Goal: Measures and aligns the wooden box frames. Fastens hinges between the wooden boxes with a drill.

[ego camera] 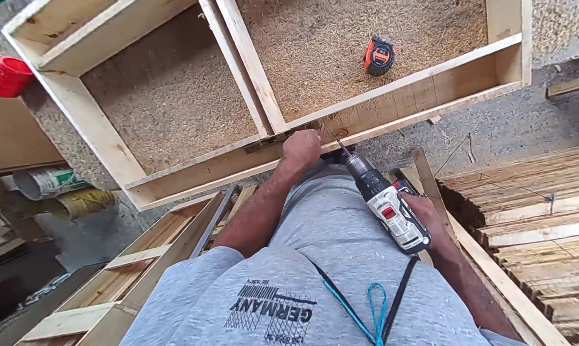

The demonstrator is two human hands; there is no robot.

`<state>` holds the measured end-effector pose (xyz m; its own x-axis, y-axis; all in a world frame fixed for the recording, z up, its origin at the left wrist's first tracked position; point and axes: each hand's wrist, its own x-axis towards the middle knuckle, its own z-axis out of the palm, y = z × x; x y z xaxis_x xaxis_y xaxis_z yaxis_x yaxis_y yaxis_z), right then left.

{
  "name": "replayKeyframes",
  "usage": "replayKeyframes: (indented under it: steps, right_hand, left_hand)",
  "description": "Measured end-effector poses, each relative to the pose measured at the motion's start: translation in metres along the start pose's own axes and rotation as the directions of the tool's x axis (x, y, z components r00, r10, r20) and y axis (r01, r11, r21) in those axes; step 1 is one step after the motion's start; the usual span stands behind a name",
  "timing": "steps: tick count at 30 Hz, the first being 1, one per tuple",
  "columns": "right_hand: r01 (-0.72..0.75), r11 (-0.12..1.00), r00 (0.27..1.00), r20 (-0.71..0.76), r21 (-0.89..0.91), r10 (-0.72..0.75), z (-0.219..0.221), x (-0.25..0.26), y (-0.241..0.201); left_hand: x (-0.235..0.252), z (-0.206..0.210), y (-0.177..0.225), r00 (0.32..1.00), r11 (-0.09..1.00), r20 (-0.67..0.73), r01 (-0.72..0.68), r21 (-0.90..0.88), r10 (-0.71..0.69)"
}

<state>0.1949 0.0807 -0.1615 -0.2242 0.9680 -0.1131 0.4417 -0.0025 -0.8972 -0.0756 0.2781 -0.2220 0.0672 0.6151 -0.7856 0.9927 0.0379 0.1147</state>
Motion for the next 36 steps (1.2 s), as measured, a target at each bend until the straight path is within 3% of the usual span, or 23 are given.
replayKeyframes:
  steps: [4, 11, 13, 14, 16, 17, 18, 22, 25, 31, 36]
  right_hand:
    - [-0.005, 1.0, 1.0, 0.004, 0.01, 0.005, -0.002, 0.001, 0.003]
    - [0.015, 1.0, 1.0, 0.007, 0.013, -0.015, -0.006, 0.006, 0.005]
    - [0.023, 1.0, 1.0, 0.012, 0.006, -0.023, -0.006, 0.008, 0.006]
    - [0.021, 1.0, 1.0, 0.017, 0.003, -0.021, -0.005, 0.009, 0.007]
    - [0.01, 1.0, 0.999, 0.034, 0.003, -0.01, -0.005, 0.012, 0.007]
    - [0.004, 1.0, 0.999, 0.041, 0.001, -0.004, -0.005, 0.013, 0.007]
    - [-0.001, 1.0, 0.999, 0.047, -0.001, 0.001, -0.004, 0.015, 0.008]
    - [-0.024, 1.0, 0.995, 0.1, -0.017, 0.025, 0.001, 0.024, 0.011]
    - [-0.05, 0.997, 0.99, 0.129, -0.054, 0.057, 0.008, 0.032, 0.004]
    - [-0.132, 0.983, 0.98, 0.132, -0.125, 0.148, 0.029, 0.043, -0.013]
    - [-0.271, 0.941, 0.942, 0.142, -0.203, 0.303, 0.047, 0.054, -0.026]
  left_hand:
    - [0.006, 0.007, -0.015, 0.997, 0.997, -0.001, -0.075, -0.005, 0.075]
    - [0.011, 0.006, -0.001, 0.992, 0.99, 0.049, -0.12, 0.068, 0.117]
    - [-0.002, 0.001, -0.004, 0.976, 0.978, -0.067, -0.207, 0.032, 0.209]
    - [-0.012, -0.001, -0.008, 0.944, 0.964, -0.198, -0.264, 0.024, 0.263]
    - [-0.022, -0.006, -0.022, 0.774, 0.921, -0.516, -0.381, 0.082, 0.366]
    - [-0.021, -0.013, -0.031, 0.715, 0.909, -0.577, -0.396, 0.131, 0.395]
    - [-0.016, -0.019, -0.038, 0.715, 0.91, -0.572, -0.379, 0.167, 0.402]
    - [0.019, -0.025, -0.039, 0.877, 0.929, -0.33, -0.279, 0.244, 0.35]
    - [0.032, -0.022, -0.025, 0.929, 0.935, -0.228, -0.225, 0.272, 0.29]
    - [0.034, -0.02, -0.01, 0.962, 0.964, -0.231, -0.083, 0.254, 0.144]
    - [0.038, -0.015, -0.014, 0.939, 0.946, -0.28, -0.11, 0.306, 0.2]
